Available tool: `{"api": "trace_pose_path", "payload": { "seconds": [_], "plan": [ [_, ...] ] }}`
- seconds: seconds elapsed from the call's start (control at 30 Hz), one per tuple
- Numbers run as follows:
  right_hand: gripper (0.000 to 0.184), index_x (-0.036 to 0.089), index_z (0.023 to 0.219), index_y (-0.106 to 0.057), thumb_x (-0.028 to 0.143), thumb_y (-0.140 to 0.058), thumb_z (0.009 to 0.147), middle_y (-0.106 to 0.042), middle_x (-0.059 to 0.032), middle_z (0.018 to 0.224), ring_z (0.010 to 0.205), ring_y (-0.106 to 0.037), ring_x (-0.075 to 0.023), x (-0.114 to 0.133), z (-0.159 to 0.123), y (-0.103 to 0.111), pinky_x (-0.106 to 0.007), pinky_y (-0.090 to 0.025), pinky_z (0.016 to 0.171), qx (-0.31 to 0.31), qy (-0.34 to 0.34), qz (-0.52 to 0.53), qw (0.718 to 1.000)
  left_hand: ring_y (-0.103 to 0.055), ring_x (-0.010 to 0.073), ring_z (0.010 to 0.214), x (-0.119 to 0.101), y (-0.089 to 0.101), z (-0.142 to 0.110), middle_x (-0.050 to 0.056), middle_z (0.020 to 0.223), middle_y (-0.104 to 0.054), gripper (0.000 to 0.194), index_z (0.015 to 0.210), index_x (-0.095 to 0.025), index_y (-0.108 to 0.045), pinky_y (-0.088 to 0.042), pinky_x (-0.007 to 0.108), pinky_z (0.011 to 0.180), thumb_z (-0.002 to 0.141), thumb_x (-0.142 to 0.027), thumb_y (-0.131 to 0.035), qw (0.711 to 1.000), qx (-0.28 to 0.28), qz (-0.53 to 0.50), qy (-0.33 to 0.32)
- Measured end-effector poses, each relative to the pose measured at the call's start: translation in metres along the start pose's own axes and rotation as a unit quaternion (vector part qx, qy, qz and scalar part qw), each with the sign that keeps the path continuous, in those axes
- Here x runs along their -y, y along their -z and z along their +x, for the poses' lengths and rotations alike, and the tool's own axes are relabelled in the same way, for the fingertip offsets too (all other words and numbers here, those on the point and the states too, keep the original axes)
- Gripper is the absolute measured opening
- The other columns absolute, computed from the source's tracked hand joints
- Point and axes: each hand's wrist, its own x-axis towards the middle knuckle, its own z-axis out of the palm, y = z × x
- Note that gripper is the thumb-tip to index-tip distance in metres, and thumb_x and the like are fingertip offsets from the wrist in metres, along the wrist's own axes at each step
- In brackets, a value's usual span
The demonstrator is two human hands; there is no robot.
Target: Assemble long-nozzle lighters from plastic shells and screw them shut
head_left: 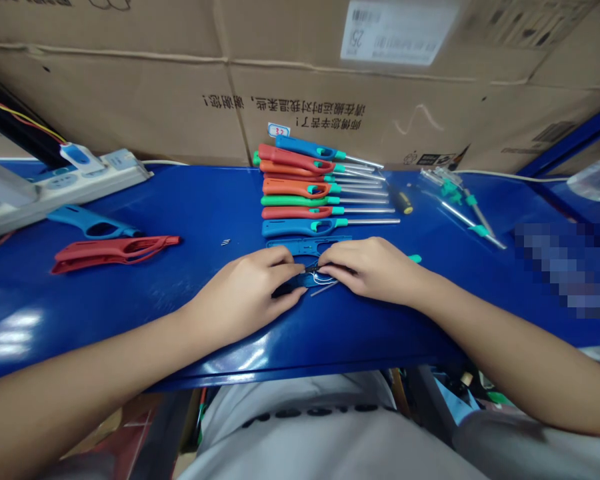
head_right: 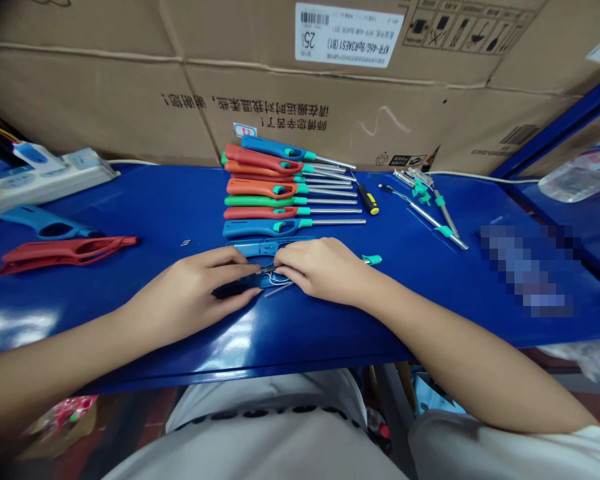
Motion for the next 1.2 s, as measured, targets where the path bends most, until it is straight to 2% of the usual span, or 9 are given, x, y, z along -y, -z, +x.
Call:
{"api": "trace_pose_path", "payload": {
  "seconds": [0.23,0.4,0.57,0.7,0.83,0.97,1.1,1.2],
  "plan": [
    [0.019,0.02,0.101,-0.069,0.028,-0.052,0.103,-0.076,-0.0016,0.099,0.087,-0.071,-0.0167,0.002,0.0,-0.002,-0.027,-0.035,0.062,-0.009,0.007,-0.021,1.0,-0.067,0.0237,0.087,-0.006,0.003,-0.002,0.007,0.098,-0.066,0.026,0.117,-0.017,-0.073,-0.058,0.037,0.073,0.097,-0.03,-0.061,0.998,0.02,0.065,0.001],
    [0.02,0.02,0.101,-0.07,0.029,-0.052,0.103,-0.075,-0.0009,0.097,0.085,-0.069,-0.0152,0.003,0.0,-0.003,-0.027,-0.03,0.059,-0.009,0.013,-0.041,0.999,-0.062,0.0278,0.093,-0.01,0.006,-0.004,0.011,0.104,-0.064,0.029,0.115,-0.013,-0.073,-0.058,0.044,0.079,0.099,-0.03,-0.057,0.993,0.027,0.111,-0.021],
    [0.023,0.021,0.1,-0.071,0.03,-0.05,0.104,-0.073,-0.0008,0.092,0.077,-0.065,-0.0134,0.004,0.001,-0.004,-0.027,-0.026,0.056,-0.018,0.022,-0.068,0.997,-0.062,0.029,0.091,-0.016,0.01,-0.005,0.011,0.101,-0.064,0.029,0.12,-0.011,-0.071,-0.058,0.048,0.079,0.099,-0.025,-0.055,0.989,0.069,0.127,-0.01],
    [0.024,0.02,0.101,-0.07,0.027,-0.048,0.104,-0.071,-0.0024,0.097,0.067,-0.056,-0.0121,0.005,0.0,-0.003,-0.028,-0.022,0.054,-0.007,0.044,-0.12,0.992,-0.062,0.0279,0.089,-0.016,0.009,-0.005,0.012,0.099,-0.064,0.032,0.125,-0.008,-0.068,-0.059,0.045,0.079,0.099,-0.023,-0.056,0.992,0.071,0.102,-0.009],
    [0.02,0.018,0.097,-0.068,0.02,-0.049,0.102,-0.07,-0.0036,0.102,0.065,-0.051,-0.0118,0.007,0.0,0.001,-0.029,-0.019,0.053,0.006,0.062,-0.153,0.986,-0.061,0.0261,0.092,-0.014,0.006,-0.005,0.011,0.1,-0.063,0.033,0.128,-0.008,-0.066,-0.058,0.041,0.082,0.1,-0.023,-0.056,0.995,0.06,0.077,-0.018],
    [0.018,0.018,0.096,-0.067,0.021,-0.049,0.102,-0.069,-0.0034,0.102,0.066,-0.051,-0.0118,0.01,0.002,0.002,-0.028,-0.02,0.054,0.011,0.053,-0.145,0.988,-0.06,0.0264,0.091,-0.015,0.003,-0.008,0.012,0.1,-0.062,0.036,0.131,-0.009,-0.064,-0.057,0.041,0.078,0.104,-0.025,-0.046,0.986,0.075,0.139,-0.045],
    [0.02,0.017,0.097,-0.066,0.026,-0.049,0.103,-0.069,-0.004,0.099,0.068,-0.055,-0.0129,0.012,0.004,-0.001,-0.028,-0.023,0.055,0.006,0.036,-0.12,0.992,-0.061,0.0283,0.091,-0.024,0.004,-0.01,0.014,0.098,-0.063,0.042,0.132,-0.004,-0.062,-0.056,0.041,0.076,0.102,-0.012,-0.034,0.961,0.1,0.248,-0.067],
    [0.02,0.017,0.1,-0.066,0.029,-0.05,0.103,-0.069,-0.0039,0.099,0.075,-0.06,-0.0147,0.008,0.003,0.0,-0.027,-0.027,0.056,0.004,0.028,-0.082,0.996,-0.062,0.0283,0.096,-0.027,0.005,-0.01,0.015,0.108,-0.064,0.048,0.138,-0.005,-0.057,-0.056,0.041,0.08,0.097,-0.003,-0.031,0.957,0.124,0.255,-0.058]
  ]
}}
